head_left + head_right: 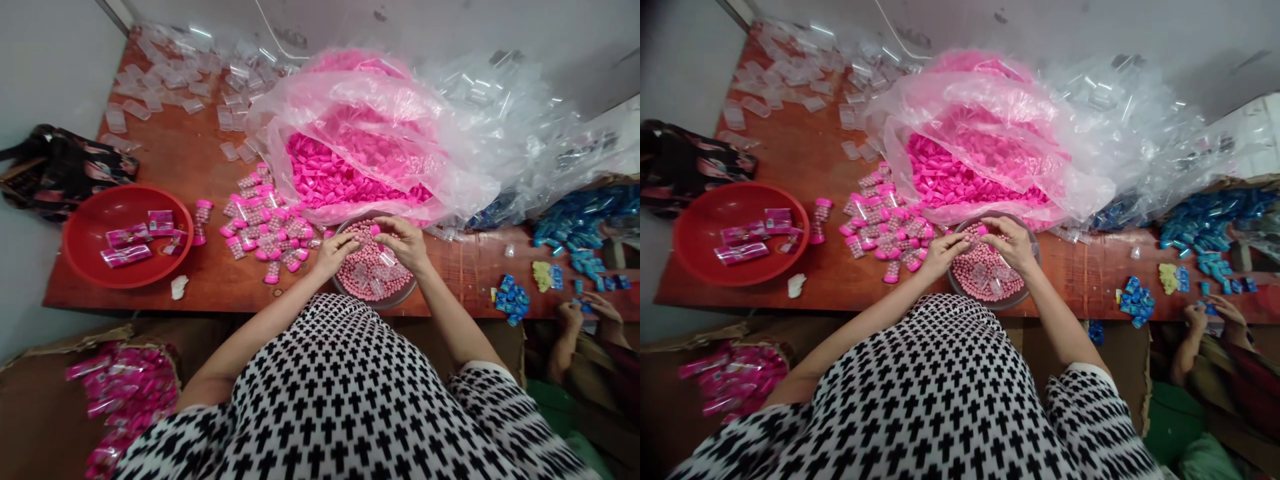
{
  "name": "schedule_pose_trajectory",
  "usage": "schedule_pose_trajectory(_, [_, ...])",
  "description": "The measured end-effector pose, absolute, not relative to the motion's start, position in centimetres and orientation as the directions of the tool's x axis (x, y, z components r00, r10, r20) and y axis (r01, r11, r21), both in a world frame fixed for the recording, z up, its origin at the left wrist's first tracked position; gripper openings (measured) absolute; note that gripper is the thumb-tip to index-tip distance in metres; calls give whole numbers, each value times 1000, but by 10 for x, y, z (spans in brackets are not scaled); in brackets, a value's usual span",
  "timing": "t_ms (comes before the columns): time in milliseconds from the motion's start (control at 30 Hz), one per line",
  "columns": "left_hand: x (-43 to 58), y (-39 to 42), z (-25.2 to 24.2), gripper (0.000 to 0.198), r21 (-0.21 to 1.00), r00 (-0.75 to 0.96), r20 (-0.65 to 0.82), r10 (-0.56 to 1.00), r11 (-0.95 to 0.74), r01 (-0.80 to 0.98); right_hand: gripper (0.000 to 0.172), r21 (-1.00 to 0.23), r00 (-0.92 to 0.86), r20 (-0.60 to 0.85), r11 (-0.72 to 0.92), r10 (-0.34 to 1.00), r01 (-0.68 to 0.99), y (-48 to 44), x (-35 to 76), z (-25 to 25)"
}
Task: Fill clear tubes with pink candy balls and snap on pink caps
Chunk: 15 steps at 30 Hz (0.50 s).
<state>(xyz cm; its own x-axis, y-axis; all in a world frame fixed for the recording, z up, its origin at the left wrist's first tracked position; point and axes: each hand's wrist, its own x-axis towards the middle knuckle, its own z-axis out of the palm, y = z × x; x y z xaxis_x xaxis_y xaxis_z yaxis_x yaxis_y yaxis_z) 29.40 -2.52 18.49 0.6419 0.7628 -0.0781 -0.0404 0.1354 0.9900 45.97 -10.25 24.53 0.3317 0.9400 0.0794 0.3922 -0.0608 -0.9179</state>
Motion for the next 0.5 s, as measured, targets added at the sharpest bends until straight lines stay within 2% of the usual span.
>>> schedule_pose_trajectory(67, [294,-24,184,27,999,651,-27,759,49,-15,26,-826,222,187,30,957,563,-102,455,247])
schedule_pose_trajectory(133, [293,-23,185,25,999,653,36,756,-39,-9,25,-750,132,248,104,960,653,-101,451,244])
schedule_pose_trajectory(267, [291,-21,187,22,977,648,174,742,-210,-21,22,-654,41,325,193,945,731,-104,449,235])
schedule_pose_trajectory(500, [289,-16,184,23,865,706,358,611,-502,-4,12,-582,37,349,185,936,792,-112,442,232])
